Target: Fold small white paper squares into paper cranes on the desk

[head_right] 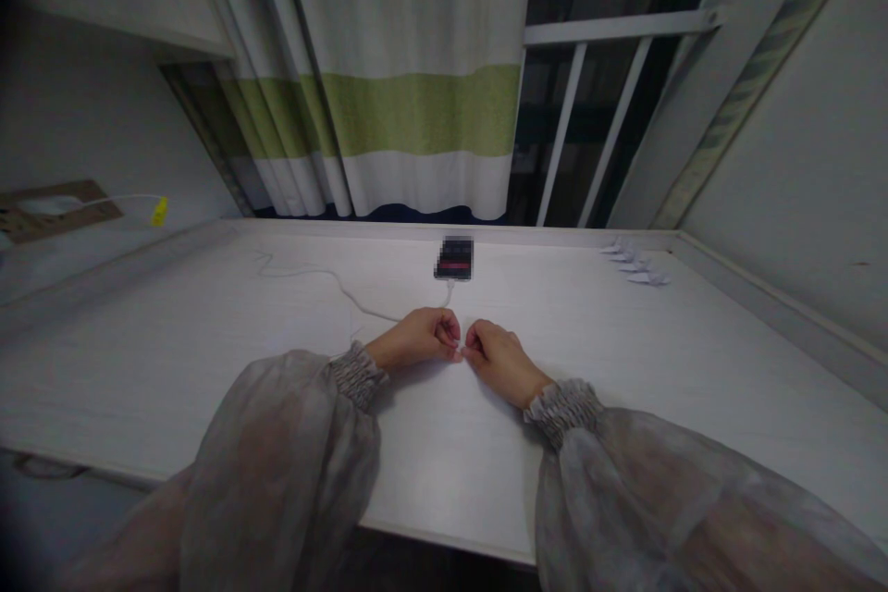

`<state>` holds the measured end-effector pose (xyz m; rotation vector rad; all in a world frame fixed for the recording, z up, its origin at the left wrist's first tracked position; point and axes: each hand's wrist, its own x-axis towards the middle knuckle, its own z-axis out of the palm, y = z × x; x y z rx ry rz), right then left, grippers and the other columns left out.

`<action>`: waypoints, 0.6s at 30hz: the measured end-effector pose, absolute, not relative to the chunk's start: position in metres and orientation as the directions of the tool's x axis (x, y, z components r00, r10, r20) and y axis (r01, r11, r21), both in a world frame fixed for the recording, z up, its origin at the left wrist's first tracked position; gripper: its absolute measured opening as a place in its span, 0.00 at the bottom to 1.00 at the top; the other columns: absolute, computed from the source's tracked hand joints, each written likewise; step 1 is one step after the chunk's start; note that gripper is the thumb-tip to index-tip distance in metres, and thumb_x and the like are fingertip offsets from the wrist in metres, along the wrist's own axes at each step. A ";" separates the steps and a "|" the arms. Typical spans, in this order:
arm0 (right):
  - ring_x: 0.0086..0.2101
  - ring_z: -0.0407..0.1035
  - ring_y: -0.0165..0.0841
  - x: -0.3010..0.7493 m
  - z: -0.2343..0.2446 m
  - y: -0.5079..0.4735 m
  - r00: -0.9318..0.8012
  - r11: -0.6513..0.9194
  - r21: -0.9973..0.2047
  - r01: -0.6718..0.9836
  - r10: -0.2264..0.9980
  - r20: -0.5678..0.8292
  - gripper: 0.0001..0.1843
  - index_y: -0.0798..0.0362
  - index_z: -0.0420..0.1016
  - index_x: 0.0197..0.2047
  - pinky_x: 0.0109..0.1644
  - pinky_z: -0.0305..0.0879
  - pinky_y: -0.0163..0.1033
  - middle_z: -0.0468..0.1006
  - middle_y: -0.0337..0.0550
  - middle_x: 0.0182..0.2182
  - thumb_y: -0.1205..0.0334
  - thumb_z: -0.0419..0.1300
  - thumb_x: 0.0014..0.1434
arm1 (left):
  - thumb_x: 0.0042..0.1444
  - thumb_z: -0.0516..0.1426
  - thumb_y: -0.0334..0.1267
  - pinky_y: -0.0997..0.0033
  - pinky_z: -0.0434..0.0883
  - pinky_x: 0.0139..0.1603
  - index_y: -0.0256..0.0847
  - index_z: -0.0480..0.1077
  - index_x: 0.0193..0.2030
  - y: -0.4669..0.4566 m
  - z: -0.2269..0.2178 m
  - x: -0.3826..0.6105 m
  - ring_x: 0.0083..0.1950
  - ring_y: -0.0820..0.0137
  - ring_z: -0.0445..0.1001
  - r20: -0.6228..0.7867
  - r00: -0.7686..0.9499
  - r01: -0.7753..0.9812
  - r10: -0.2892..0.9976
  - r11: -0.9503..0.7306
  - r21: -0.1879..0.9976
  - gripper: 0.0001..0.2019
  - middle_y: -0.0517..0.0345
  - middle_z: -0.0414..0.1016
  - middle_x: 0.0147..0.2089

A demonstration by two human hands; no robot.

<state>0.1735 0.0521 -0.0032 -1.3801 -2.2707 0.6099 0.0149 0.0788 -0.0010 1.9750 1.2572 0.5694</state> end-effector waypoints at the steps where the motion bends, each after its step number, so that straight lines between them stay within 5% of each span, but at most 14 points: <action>1: 0.26 0.58 0.29 0.172 -0.002 0.052 -0.409 0.399 -0.552 0.732 0.906 0.112 0.03 0.53 0.58 0.28 0.30 0.54 0.34 0.64 0.37 0.23 0.67 0.51 0.51 | 0.33 0.63 0.33 0.75 0.64 0.30 0.35 0.67 0.27 0.079 -0.001 0.015 0.28 0.73 0.69 -0.009 0.427 0.594 0.904 -0.273 0.757 0.12 0.60 0.71 0.24; 18: 0.25 0.58 0.28 0.174 -0.002 0.059 -0.454 0.418 -0.602 0.680 0.885 0.101 0.06 0.53 0.61 0.23 0.31 0.55 0.33 0.63 0.36 0.22 0.73 0.51 0.43 | 0.34 0.62 0.29 0.77 0.64 0.30 0.36 0.66 0.26 0.075 0.000 0.015 0.28 0.75 0.69 -0.015 0.424 0.576 0.906 -0.257 0.776 0.10 0.61 0.71 0.25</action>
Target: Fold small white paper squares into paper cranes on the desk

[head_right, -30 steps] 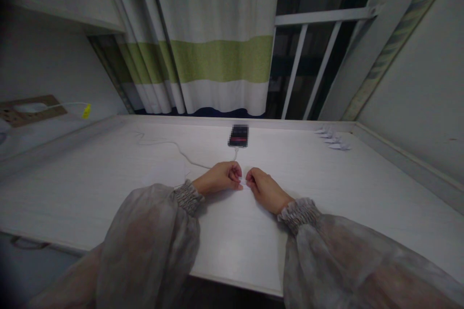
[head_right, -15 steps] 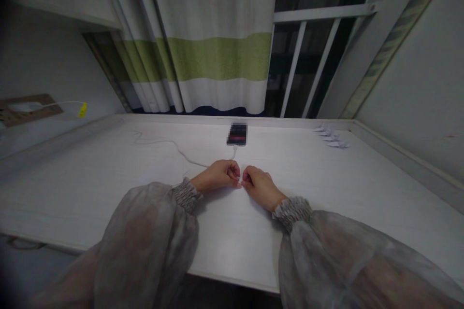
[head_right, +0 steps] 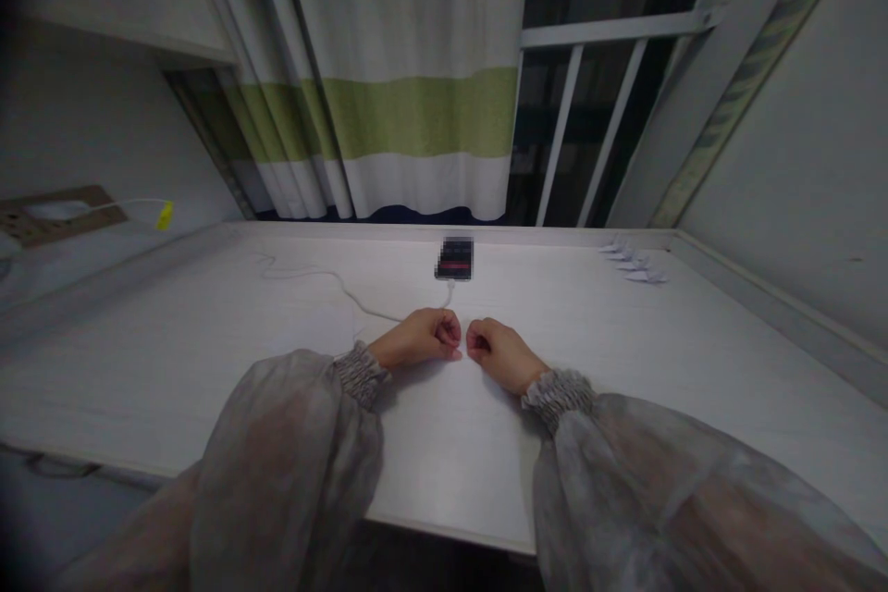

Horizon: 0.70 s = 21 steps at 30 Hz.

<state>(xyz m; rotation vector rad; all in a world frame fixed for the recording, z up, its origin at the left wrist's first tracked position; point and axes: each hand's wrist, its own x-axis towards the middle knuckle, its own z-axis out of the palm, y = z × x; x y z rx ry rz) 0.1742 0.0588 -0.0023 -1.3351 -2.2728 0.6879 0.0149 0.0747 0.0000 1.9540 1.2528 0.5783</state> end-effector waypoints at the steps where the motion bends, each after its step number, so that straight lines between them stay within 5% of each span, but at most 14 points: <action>1: 0.25 0.58 0.28 0.175 -0.002 0.060 -0.454 0.420 -0.607 0.675 0.884 0.106 0.05 0.53 0.61 0.23 0.30 0.55 0.33 0.63 0.36 0.22 0.73 0.51 0.43 | 0.34 0.62 0.28 0.77 0.64 0.30 0.35 0.66 0.26 0.074 0.000 0.015 0.28 0.75 0.69 -0.017 0.420 0.568 0.907 -0.248 0.785 0.10 0.61 0.71 0.25; 14: 0.22 0.56 0.26 0.188 0.001 0.066 -0.470 0.351 -0.777 0.523 0.879 0.081 0.06 0.54 0.65 0.21 0.28 0.55 0.33 0.63 0.34 0.19 0.73 0.52 0.37 | 0.37 0.59 0.27 0.78 0.65 0.32 0.34 0.71 0.30 0.066 0.007 0.012 0.30 0.74 0.70 -0.040 0.441 0.557 0.896 -0.239 0.795 0.09 0.59 0.73 0.27; 21: 0.26 0.61 0.27 0.200 -0.010 0.065 -0.480 0.337 -0.874 0.351 0.866 0.141 0.08 0.55 0.66 0.31 0.31 0.59 0.33 0.65 0.36 0.23 0.70 0.53 0.43 | 0.41 0.59 0.29 0.74 0.65 0.39 0.37 0.74 0.30 0.067 0.004 0.010 0.35 0.72 0.69 0.174 0.565 0.578 0.807 -0.537 0.614 0.06 0.56 0.70 0.34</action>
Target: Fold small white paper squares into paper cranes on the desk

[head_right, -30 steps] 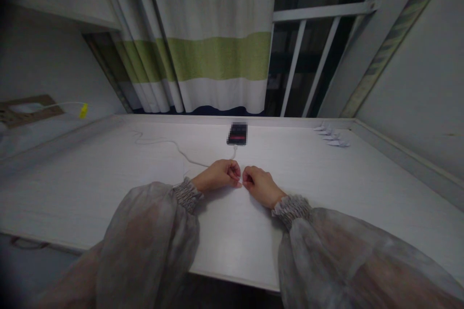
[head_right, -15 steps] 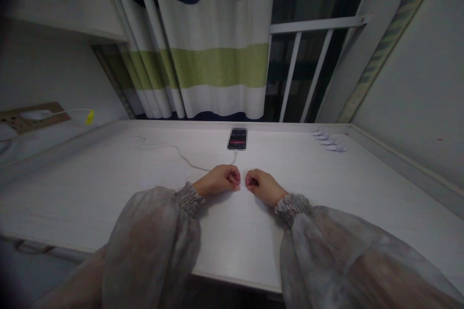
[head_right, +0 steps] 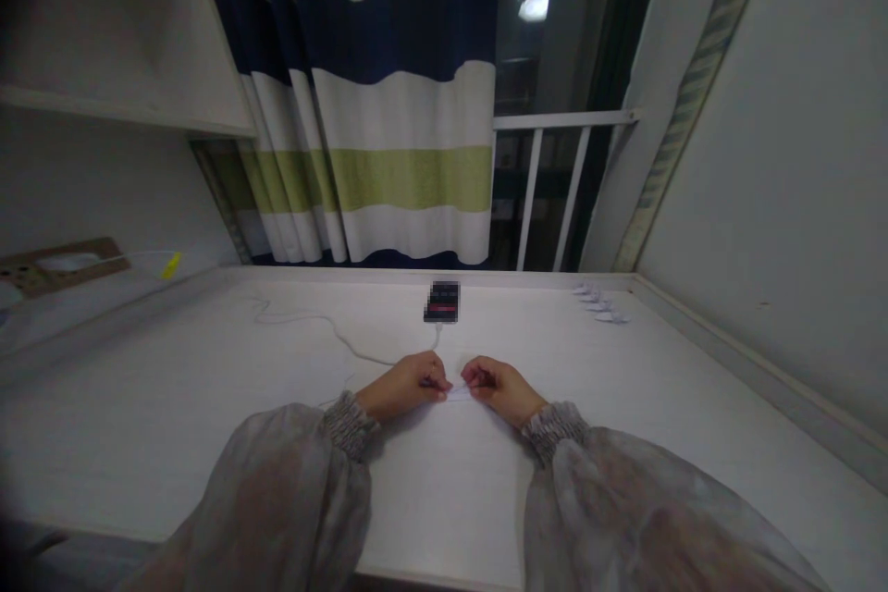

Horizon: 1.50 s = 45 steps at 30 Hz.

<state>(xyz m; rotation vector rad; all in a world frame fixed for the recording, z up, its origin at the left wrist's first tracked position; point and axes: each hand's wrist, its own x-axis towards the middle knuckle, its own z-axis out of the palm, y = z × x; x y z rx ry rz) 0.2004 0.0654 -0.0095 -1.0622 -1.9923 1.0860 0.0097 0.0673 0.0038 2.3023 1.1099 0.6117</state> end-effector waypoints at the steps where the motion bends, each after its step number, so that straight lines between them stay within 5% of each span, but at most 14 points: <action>1: 0.27 0.62 0.27 0.201 -0.010 0.064 -0.472 0.369 -0.852 0.371 0.865 0.169 0.08 0.56 0.68 0.32 0.32 0.59 0.34 0.66 0.37 0.24 0.68 0.53 0.46 | 0.42 0.59 0.30 0.74 0.65 0.40 0.38 0.74 0.31 0.067 0.003 0.010 0.35 0.72 0.68 0.184 0.573 0.574 0.799 -0.551 0.606 0.07 0.56 0.70 0.35; 6: 0.32 0.64 0.31 0.192 -0.008 0.054 -0.538 0.583 -0.620 0.525 0.792 0.289 0.11 0.54 0.75 0.32 0.38 0.61 0.36 0.67 0.44 0.31 0.62 0.51 0.54 | 0.42 0.60 0.31 0.72 0.65 0.41 0.37 0.74 0.28 0.063 -0.002 0.011 0.37 0.72 0.67 0.196 0.479 0.596 0.855 -0.481 0.643 0.04 0.55 0.65 0.37; 13: 0.35 0.63 0.32 0.182 -0.006 0.048 -0.377 0.440 -0.484 0.756 0.898 0.227 0.05 0.52 0.77 0.30 0.41 0.59 0.38 0.68 0.43 0.33 0.66 0.59 0.49 | 0.44 0.59 0.31 0.70 0.63 0.44 0.37 0.74 0.28 0.058 0.002 0.012 0.39 0.71 0.65 0.216 0.509 0.630 0.833 -0.531 0.567 0.03 0.55 0.64 0.36; 24: 0.40 0.63 0.40 0.189 -0.007 0.046 -0.101 0.175 -0.534 0.827 0.981 0.166 0.04 0.46 0.78 0.26 0.43 0.55 0.47 0.72 0.43 0.33 0.62 0.62 0.43 | 0.44 0.60 0.35 0.69 0.61 0.45 0.40 0.75 0.31 0.055 -0.005 0.006 0.39 0.70 0.64 0.255 0.443 0.623 0.860 -0.500 0.601 0.07 0.55 0.64 0.34; 33: 0.32 0.66 0.33 0.199 -0.006 0.045 -0.189 0.293 -0.585 0.756 0.954 0.235 0.10 0.53 0.77 0.32 0.38 0.60 0.36 0.74 0.43 0.29 0.63 0.56 0.49 | 0.42 0.60 0.33 0.74 0.63 0.41 0.38 0.75 0.31 0.060 -0.009 0.008 0.36 0.73 0.64 0.239 0.409 0.608 0.881 -0.458 0.648 0.07 0.57 0.65 0.33; 36: 0.35 0.66 0.34 0.197 -0.007 0.045 -0.233 0.348 -0.593 0.726 0.936 0.264 0.13 0.52 0.77 0.35 0.42 0.59 0.37 0.74 0.43 0.32 0.60 0.61 0.43 | 0.41 0.60 0.32 0.75 0.63 0.39 0.38 0.74 0.32 0.058 -0.009 0.008 0.35 0.73 0.64 0.233 0.397 0.593 0.888 -0.442 0.673 0.09 0.57 0.65 0.34; 40: 0.39 0.63 0.36 0.191 -0.009 0.046 -0.260 0.385 -0.606 0.696 0.922 0.287 0.12 0.52 0.77 0.31 0.47 0.55 0.41 0.73 0.42 0.32 0.62 0.64 0.38 | 0.38 0.60 0.30 0.73 0.63 0.41 0.37 0.74 0.31 0.056 -0.008 0.009 0.36 0.72 0.64 0.232 0.373 0.561 0.898 -0.418 0.714 0.09 0.58 0.66 0.34; 45: 0.31 0.62 0.31 0.189 -0.009 0.045 -0.284 0.413 -0.665 0.623 0.911 0.299 0.06 0.54 0.73 0.26 0.39 0.57 0.37 0.70 0.38 0.26 0.67 0.61 0.39 | 0.38 0.58 0.27 0.72 0.64 0.40 0.34 0.71 0.31 0.053 -0.006 0.014 0.34 0.74 0.65 0.206 0.384 0.466 0.900 -0.382 0.798 0.09 0.59 0.68 0.31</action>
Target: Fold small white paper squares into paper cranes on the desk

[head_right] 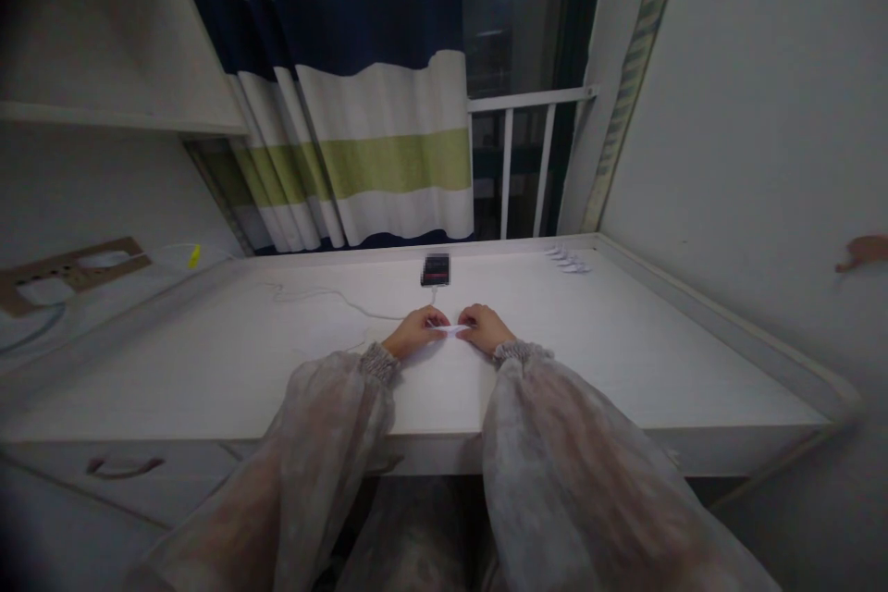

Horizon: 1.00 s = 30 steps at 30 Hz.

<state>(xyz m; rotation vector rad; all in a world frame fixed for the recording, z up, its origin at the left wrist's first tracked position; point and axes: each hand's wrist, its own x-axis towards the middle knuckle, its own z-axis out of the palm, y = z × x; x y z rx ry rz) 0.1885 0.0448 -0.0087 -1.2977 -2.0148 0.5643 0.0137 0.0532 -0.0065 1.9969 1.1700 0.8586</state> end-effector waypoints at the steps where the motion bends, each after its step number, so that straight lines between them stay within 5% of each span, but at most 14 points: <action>1: 0.29 0.62 0.30 0.188 -0.008 0.044 -0.289 0.415 -0.683 0.601 0.910 0.298 0.05 0.54 0.72 0.25 0.37 0.57 0.36 0.69 0.37 0.24 0.67 0.60 0.40 | 0.39 0.58 0.27 0.72 0.65 0.38 0.34 0.71 0.31 0.052 -0.006 0.015 0.32 0.74 0.66 0.192 0.398 0.440 0.897 -0.370 0.818 0.08 0.59 0.68 0.29; 9: 0.22 0.57 0.25 0.190 0.002 0.048 -0.290 0.416 -0.844 0.339 0.899 0.327 0.10 0.55 0.67 0.30 0.28 0.54 0.32 0.63 0.31 0.20 0.62 0.58 0.41 | 0.47 0.56 0.37 0.73 0.69 0.33 0.32 0.66 0.34 0.050 -0.001 0.030 0.29 0.75 0.71 0.136 0.396 0.058 0.908 -0.173 0.983 0.09 0.57 0.71 0.29; 12: 0.22 0.58 0.25 0.189 0.001 0.059 -0.278 0.403 -0.888 0.223 0.899 0.338 0.15 0.55 0.65 0.35 0.26 0.55 0.32 0.62 0.30 0.20 0.59 0.58 0.41 | 0.42 0.61 0.38 0.74 0.69 0.31 0.32 0.66 0.32 0.057 -0.003 0.034 0.28 0.74 0.73 0.084 0.349 -0.043 0.933 -0.074 0.996 0.13 0.57 0.71 0.28; 22: 0.25 0.63 0.27 0.183 -0.010 0.103 -0.126 0.344 -0.939 0.005 0.932 0.341 0.21 0.52 0.64 0.38 0.30 0.59 0.35 0.67 0.34 0.24 0.58 0.62 0.38 | 0.41 0.61 0.38 0.77 0.67 0.26 0.34 0.65 0.27 0.077 -0.006 0.041 0.26 0.75 0.73 0.008 0.124 -0.168 0.992 0.013 0.986 0.12 0.57 0.74 0.28; 30: 0.24 0.63 0.28 0.174 -0.009 0.098 -0.089 0.313 -0.950 0.013 0.946 0.311 0.13 0.54 0.66 0.26 0.32 0.61 0.37 0.68 0.37 0.22 0.53 0.59 0.42 | 0.46 0.57 0.38 0.74 0.68 0.35 0.36 0.62 0.36 0.080 -0.001 0.040 0.31 0.75 0.73 0.039 -0.047 -0.323 0.998 -0.052 0.945 0.11 0.54 0.74 0.34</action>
